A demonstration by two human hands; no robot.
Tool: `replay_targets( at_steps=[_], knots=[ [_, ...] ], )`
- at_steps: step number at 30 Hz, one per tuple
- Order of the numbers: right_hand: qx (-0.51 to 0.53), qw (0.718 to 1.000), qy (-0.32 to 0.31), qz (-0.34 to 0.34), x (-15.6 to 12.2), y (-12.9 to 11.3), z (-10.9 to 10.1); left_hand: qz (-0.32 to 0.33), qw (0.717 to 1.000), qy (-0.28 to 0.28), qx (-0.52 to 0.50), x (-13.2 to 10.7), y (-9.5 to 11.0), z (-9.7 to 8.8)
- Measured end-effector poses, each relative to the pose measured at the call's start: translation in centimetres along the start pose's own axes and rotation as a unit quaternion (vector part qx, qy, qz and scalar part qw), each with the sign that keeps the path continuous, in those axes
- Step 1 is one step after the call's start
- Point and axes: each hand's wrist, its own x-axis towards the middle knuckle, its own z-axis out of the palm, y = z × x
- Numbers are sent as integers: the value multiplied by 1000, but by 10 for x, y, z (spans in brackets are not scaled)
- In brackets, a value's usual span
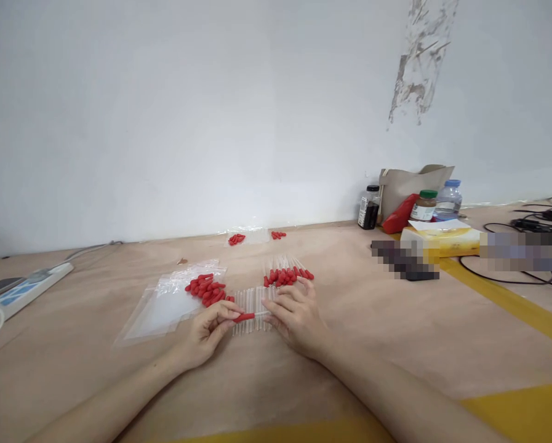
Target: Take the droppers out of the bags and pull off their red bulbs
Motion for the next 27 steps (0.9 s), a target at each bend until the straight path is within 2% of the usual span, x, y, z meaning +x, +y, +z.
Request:
replay_targets(
  at_steps=[3,6,12,19,27],
  knots=[
    [-4,1000,-20,-7,-2,-1,4,14,999,-10,45,4,10,1],
    [-8,1000,-23,-12,-4,-2,7,42,990,-12,134,7,17,3],
    [-9,998,-21,-55,-4,-7,4,122,957,8,262,5,12,11],
    [-7,996,-28,-80,-7,-8,-5,160,942,-20,294,-4,12,10],
    [-7,996,-35,-84,-8,-9,-9,165,933,-38,317,-5,13,10]
  ],
)
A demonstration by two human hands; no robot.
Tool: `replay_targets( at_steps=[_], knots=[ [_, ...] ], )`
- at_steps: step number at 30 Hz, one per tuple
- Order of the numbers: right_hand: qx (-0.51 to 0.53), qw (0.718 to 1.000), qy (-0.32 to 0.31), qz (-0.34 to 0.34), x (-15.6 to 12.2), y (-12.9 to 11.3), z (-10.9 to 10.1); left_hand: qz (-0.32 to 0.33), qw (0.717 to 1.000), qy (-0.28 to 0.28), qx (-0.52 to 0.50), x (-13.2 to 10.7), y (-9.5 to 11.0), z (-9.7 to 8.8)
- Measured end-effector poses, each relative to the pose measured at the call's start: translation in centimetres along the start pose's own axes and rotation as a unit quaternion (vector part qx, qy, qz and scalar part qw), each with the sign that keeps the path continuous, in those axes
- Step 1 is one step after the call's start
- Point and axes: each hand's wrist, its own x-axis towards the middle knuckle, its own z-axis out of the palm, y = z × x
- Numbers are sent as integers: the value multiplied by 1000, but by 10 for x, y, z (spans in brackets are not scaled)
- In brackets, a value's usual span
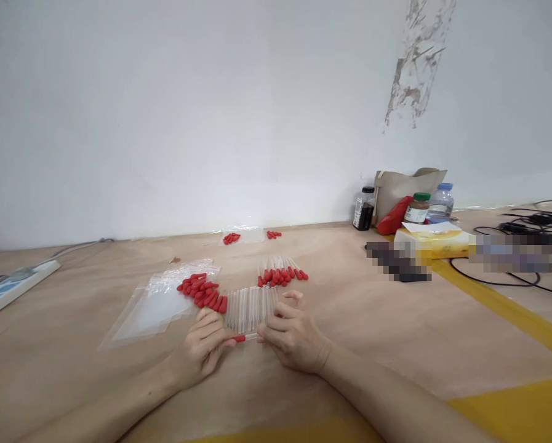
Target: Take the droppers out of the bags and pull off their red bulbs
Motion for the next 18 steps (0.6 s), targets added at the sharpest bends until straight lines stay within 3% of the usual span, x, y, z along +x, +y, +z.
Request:
replay_targets(
  at_steps=[6,12,18],
  knots=[
    [13,1000,5,16,-5,10,-6,-2,1000,25,-19,-5,-4,-5],
    [14,972,28,235,-7,37,-10,-133,979,144,-53,-12,-28,-21],
    [51,945,-20,323,-10,39,3,-239,949,202,-31,-3,-40,-29]
  ],
)
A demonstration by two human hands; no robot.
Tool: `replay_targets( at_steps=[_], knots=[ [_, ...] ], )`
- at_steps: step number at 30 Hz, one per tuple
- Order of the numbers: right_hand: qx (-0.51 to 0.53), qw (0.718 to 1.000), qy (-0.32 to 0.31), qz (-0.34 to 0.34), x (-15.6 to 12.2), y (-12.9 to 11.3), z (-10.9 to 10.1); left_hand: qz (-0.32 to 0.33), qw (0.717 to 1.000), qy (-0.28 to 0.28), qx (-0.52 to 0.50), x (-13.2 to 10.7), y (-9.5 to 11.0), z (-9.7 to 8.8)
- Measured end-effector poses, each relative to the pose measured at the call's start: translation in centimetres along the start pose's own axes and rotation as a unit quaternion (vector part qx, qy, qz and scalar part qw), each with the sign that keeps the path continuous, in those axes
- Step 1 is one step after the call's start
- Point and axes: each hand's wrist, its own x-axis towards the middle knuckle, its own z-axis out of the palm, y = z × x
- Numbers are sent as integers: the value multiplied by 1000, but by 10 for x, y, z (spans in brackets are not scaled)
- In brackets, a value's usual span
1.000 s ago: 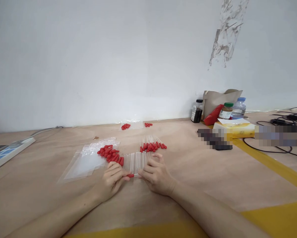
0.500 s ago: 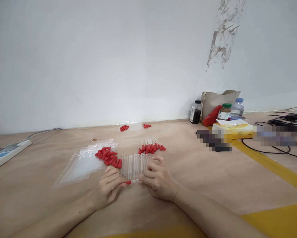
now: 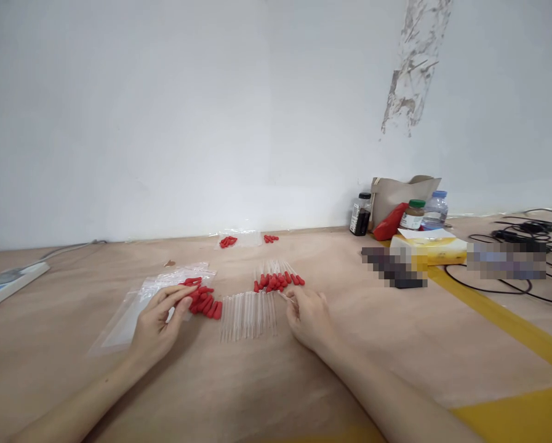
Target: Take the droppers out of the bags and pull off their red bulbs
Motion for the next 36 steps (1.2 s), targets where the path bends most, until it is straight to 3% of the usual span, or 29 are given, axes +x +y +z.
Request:
replay_targets(
  at_steps=[8,14,17,20,26,32,36],
  knots=[
    [-36,999,-13,-12,2,-4,12,-168,984,58,18,12,-35,-8],
    [-40,998,-29,-25,1,-11,11,-302,953,32,1,25,-73,-16],
    [-37,998,-33,-38,-1,-12,13,-315,948,21,47,30,-89,-17],
    [-36,998,-32,-46,-1,-11,15,-336,940,-37,56,37,-102,-15],
    [-30,997,-30,-68,-2,-11,17,-329,935,-123,44,44,-110,-10],
    [-20,997,-31,-64,-1,-10,17,-309,942,-97,94,49,-106,-18],
    [-15,998,-35,-49,0,-10,15,-272,952,-62,125,57,-80,-13]
  ],
)
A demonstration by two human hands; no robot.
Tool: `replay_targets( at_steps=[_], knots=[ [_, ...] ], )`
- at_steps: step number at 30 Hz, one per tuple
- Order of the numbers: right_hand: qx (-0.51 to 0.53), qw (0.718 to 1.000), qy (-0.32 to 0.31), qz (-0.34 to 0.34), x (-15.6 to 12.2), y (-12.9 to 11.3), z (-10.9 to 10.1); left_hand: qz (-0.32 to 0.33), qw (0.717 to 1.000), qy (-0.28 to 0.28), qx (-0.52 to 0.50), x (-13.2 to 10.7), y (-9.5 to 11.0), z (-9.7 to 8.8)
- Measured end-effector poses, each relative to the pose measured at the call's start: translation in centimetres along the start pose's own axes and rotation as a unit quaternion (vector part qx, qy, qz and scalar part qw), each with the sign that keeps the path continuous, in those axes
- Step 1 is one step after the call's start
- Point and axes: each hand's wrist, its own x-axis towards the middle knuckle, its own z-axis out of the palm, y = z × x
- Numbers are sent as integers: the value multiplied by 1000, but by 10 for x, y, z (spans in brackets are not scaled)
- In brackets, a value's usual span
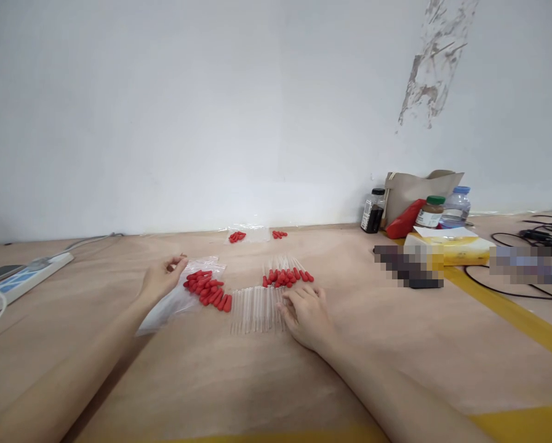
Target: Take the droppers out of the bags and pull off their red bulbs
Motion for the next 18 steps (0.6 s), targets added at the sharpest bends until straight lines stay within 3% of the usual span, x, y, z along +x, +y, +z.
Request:
replay_targets(
  at_steps=[2,6,9,13,18],
  knots=[
    [8,1000,1,12,1,0,-1,42,999,-7,-2,-10,25,6],
    [16,999,10,31,2,2,-5,239,964,-113,13,-33,82,33],
    [23,999,0,44,1,2,-8,280,945,-167,33,-41,113,60],
    [34,997,-11,65,1,4,-9,301,928,-219,19,-35,130,85],
    [47,995,-4,91,2,8,-6,298,921,-249,17,-23,131,96]
  ],
)
